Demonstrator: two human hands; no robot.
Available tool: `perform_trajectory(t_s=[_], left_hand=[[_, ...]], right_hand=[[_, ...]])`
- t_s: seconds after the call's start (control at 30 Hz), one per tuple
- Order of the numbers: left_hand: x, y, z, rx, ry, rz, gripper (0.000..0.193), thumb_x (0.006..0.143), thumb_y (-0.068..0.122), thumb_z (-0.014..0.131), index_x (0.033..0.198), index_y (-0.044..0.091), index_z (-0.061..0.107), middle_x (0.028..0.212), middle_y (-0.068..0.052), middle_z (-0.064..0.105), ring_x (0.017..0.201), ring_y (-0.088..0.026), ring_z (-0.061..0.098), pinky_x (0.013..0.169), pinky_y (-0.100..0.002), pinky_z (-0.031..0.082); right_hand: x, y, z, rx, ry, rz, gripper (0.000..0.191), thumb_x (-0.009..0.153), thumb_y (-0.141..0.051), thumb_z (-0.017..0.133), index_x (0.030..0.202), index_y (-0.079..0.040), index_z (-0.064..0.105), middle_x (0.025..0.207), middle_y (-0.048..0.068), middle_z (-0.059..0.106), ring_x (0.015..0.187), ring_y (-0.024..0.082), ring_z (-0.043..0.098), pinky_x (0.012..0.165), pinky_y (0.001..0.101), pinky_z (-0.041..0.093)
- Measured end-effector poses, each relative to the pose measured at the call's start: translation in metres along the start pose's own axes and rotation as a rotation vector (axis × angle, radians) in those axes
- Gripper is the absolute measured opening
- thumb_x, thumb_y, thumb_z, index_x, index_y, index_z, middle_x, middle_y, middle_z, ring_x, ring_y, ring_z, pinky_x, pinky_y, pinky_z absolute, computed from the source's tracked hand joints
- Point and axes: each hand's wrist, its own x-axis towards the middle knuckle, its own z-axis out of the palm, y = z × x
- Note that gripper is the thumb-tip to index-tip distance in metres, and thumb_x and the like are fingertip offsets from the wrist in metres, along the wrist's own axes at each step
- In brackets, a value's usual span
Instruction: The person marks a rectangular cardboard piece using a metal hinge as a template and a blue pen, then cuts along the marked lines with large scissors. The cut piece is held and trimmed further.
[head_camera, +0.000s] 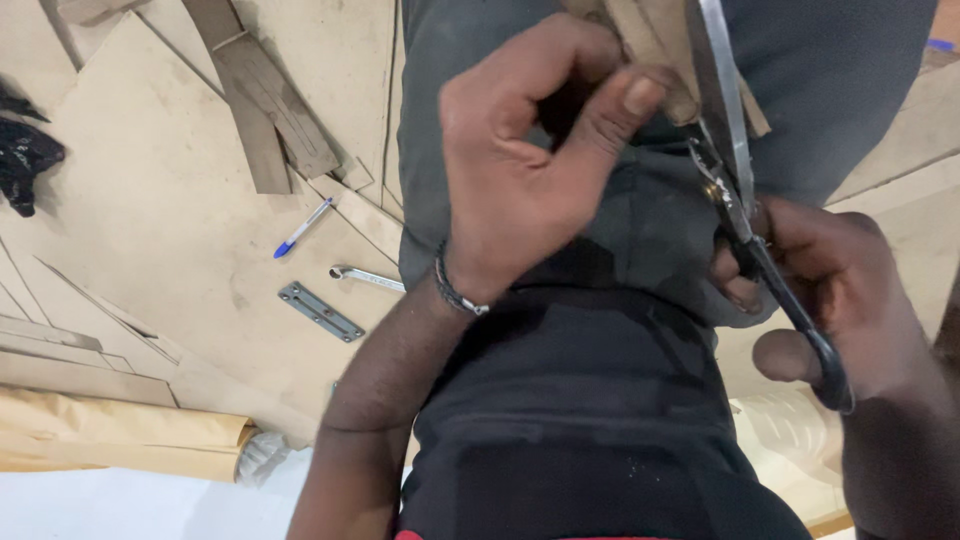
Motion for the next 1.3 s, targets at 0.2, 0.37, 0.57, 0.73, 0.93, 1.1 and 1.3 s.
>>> perform_trajectory(t_s=[0.2,0.37,0.57,0.73,0.93,1.1,1.3], left_hand=[[0.013,-0.044,-0.007,-0.419,-0.006,0.031,0.048,0.106,0.029,0.079,0.139,0.009,0.051,0.119,-0.004,0.063,0.108,-0.011,0.064,0.096,-0.028,0.06],[0.015,-0.061,-0.018,-0.817,-0.439,-0.131,0.05,0.109,0.033,0.072,0.145,0.004,0.053,0.129,-0.017,0.071,0.12,-0.024,0.074,0.105,-0.039,0.064],[0.016,-0.056,-0.011,-0.83,-0.508,-0.116,0.052,0.109,0.035,0.07,0.146,0.004,0.051,0.123,-0.024,0.073,0.114,-0.031,0.077,0.101,-0.049,0.067],[0.014,-0.056,-0.013,-0.769,-0.483,-0.098,0.051,0.108,0.035,0.071,0.144,0.004,0.052,0.119,-0.023,0.074,0.113,-0.031,0.077,0.099,-0.048,0.068],[0.012,-0.059,-0.018,-0.781,-0.521,-0.141,0.053,0.106,0.034,0.074,0.145,0.005,0.054,0.121,-0.022,0.073,0.114,-0.031,0.076,0.101,-0.048,0.068],[-0.002,-0.067,-0.026,-0.727,-0.465,-0.181,0.053,0.103,0.035,0.079,0.139,0.003,0.056,0.12,-0.015,0.073,0.113,-0.022,0.074,0.1,-0.04,0.065],[-0.018,-0.081,-0.037,-0.535,-0.358,-0.181,0.055,0.101,0.035,0.084,0.136,0.0,0.061,0.13,-0.006,0.069,0.115,-0.01,0.068,0.102,-0.029,0.059]], right_hand=[[0.004,0.014,0.01,0.366,-0.064,0.154,0.091,0.069,-0.081,0.078,0.099,0.004,0.063,0.077,0.003,0.057,0.066,0.01,0.054,0.058,0.0257,0.042],[0.008,0.027,0.006,0.515,-0.247,0.23,0.114,0.056,-0.096,0.071,0.103,0.007,0.06,0.083,0.011,0.053,0.069,0.02,0.049,0.056,0.0328,0.045],[0.003,0.012,-0.001,0.371,-0.199,0.292,0.119,0.051,-0.099,0.068,0.104,0.007,0.062,0.083,0.009,0.05,0.072,0.017,0.049,0.065,0.0333,0.044],[0.011,0.0,0.003,0.311,-0.298,0.277,0.119,0.051,-0.102,0.064,0.108,0.002,0.063,0.087,0.007,0.054,0.074,0.016,0.054,0.065,0.0331,0.051],[0.006,0.011,0.005,0.368,-0.296,0.288,0.117,0.055,-0.098,0.068,0.108,0.006,0.062,0.087,0.011,0.054,0.073,0.019,0.055,0.064,0.0351,0.051],[-0.002,0.029,0.015,0.54,-0.295,0.257,0.12,0.055,-0.097,0.069,0.109,0.009,0.061,0.084,0.012,0.053,0.074,0.022,0.052,0.063,0.036,0.046],[0.0,0.035,0.017,0.523,-0.323,0.286,0.117,0.052,-0.097,0.071,0.104,0.007,0.061,0.079,0.009,0.055,0.068,0.018,0.055,0.061,0.0331,0.048]])
